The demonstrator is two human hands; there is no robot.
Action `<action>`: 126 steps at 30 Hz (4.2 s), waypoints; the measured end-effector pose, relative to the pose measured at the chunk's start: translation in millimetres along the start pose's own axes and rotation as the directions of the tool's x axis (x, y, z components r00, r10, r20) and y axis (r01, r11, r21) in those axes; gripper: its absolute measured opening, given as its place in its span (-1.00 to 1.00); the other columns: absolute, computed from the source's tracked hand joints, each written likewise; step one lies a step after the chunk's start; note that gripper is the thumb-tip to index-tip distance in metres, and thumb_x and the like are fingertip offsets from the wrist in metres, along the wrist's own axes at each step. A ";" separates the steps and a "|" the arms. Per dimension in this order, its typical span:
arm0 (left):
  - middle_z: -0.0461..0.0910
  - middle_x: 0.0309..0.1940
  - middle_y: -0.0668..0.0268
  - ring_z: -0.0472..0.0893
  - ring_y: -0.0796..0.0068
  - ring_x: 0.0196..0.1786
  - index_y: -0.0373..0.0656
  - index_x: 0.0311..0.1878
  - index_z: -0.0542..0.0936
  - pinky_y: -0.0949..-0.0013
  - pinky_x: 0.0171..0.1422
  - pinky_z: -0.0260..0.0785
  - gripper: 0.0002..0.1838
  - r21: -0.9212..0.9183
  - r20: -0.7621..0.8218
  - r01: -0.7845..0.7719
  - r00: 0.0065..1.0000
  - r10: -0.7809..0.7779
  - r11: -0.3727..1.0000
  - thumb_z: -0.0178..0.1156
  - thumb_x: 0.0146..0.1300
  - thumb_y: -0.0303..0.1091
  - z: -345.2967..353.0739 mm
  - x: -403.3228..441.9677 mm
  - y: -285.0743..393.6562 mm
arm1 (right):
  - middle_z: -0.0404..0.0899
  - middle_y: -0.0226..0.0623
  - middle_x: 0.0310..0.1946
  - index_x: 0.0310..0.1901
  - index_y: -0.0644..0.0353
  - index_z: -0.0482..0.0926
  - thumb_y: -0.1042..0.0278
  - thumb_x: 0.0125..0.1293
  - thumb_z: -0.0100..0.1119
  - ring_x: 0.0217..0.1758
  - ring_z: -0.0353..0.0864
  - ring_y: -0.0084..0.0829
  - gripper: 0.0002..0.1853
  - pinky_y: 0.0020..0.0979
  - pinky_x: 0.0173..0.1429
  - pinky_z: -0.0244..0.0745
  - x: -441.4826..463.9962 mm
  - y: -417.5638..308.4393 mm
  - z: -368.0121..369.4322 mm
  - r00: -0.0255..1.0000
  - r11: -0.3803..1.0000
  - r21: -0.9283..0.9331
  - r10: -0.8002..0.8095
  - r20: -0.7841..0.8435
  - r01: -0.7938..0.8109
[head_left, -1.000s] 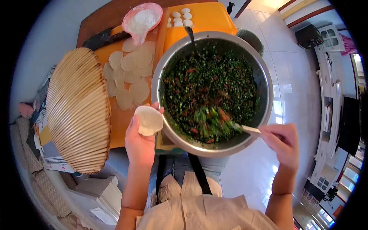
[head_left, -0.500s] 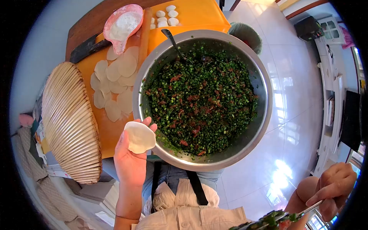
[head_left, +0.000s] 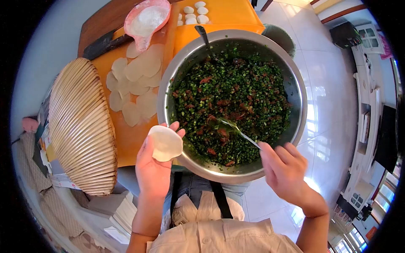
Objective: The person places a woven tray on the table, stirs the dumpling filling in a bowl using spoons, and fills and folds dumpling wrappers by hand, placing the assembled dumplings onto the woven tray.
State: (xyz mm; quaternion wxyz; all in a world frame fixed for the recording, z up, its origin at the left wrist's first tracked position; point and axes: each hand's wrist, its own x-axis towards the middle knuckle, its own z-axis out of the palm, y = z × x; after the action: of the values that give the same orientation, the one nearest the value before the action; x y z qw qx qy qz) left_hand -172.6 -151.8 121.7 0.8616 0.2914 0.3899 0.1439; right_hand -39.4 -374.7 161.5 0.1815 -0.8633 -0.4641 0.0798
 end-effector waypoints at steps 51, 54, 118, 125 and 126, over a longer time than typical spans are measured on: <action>0.34 0.19 0.02 0.34 0.12 0.27 -0.33 0.22 0.27 0.22 0.35 0.20 -0.56 -0.234 0.312 0.257 0.933 -0.177 0.938 -0.34 0.45 -0.23 33.6 -0.7 -28.8 | 0.31 -0.41 -0.68 -0.18 0.27 0.63 0.67 -0.01 0.20 -0.67 0.21 -0.47 -0.70 -0.50 -0.57 0.12 -44.4 -54.2 56.9 0.836 0.989 0.143 0.043 -0.546 0.042; 0.34 0.19 0.02 0.34 0.11 0.27 -0.34 0.21 0.27 0.21 0.34 0.21 -0.56 -0.217 0.331 0.260 0.926 -0.180 0.941 -0.33 0.44 -0.23 33.2 0.0 -27.7 | 0.33 -0.36 -0.68 -0.21 0.31 0.63 0.69 0.00 0.18 -0.66 0.23 -0.44 -0.74 -0.51 -0.56 0.12 -47.2 -55.1 44.8 0.843 0.954 0.296 0.190 -0.503 -0.039; 0.45 0.07 0.04 0.46 0.16 0.16 -0.37 0.06 0.39 0.28 0.25 0.30 -0.61 -0.089 0.151 0.096 0.985 -0.082 0.991 -0.23 0.41 -0.25 -8.1 -5.8 -7.0 | 0.23 -0.33 -0.73 -0.26 0.20 0.62 0.58 0.12 0.18 -0.66 0.21 -0.40 -0.85 -0.45 -0.56 0.11 -37.9 -21.0 49.0 0.895 0.961 0.011 0.263 -0.360 -0.278; 0.45 0.06 0.02 0.44 0.14 0.17 -0.38 0.07 0.37 0.27 0.26 0.28 -0.61 -0.106 0.139 0.098 0.987 -0.083 0.989 -0.24 0.41 -0.26 -11.3 -3.9 -9.4 | 0.31 -0.28 -0.72 -0.29 0.28 0.61 0.53 0.17 0.17 -0.68 0.25 -0.50 -0.91 -0.49 -0.56 0.16 -12.0 -19.7 89.5 0.854 0.854 0.438 0.431 -0.292 -0.282; 0.45 0.06 0.02 0.44 0.14 0.17 -0.38 0.07 0.37 0.27 0.26 0.28 -0.61 -0.112 0.138 0.096 0.987 -0.080 0.989 -0.24 0.41 -0.26 -11.8 -3.9 -9.3 | 0.38 -0.35 -0.72 -0.28 0.33 0.61 0.48 0.21 0.15 -0.69 0.25 -0.63 -0.88 -0.53 -0.58 0.16 -8.2 -23.8 88.5 0.821 0.747 0.575 0.530 -0.213 -0.333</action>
State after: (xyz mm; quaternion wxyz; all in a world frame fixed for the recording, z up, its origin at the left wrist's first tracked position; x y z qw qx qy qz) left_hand -183.9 -156.4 112.0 0.9070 0.2314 0.3346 0.1088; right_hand -89.4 -348.4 89.0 0.4632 -0.8666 -0.1672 0.0801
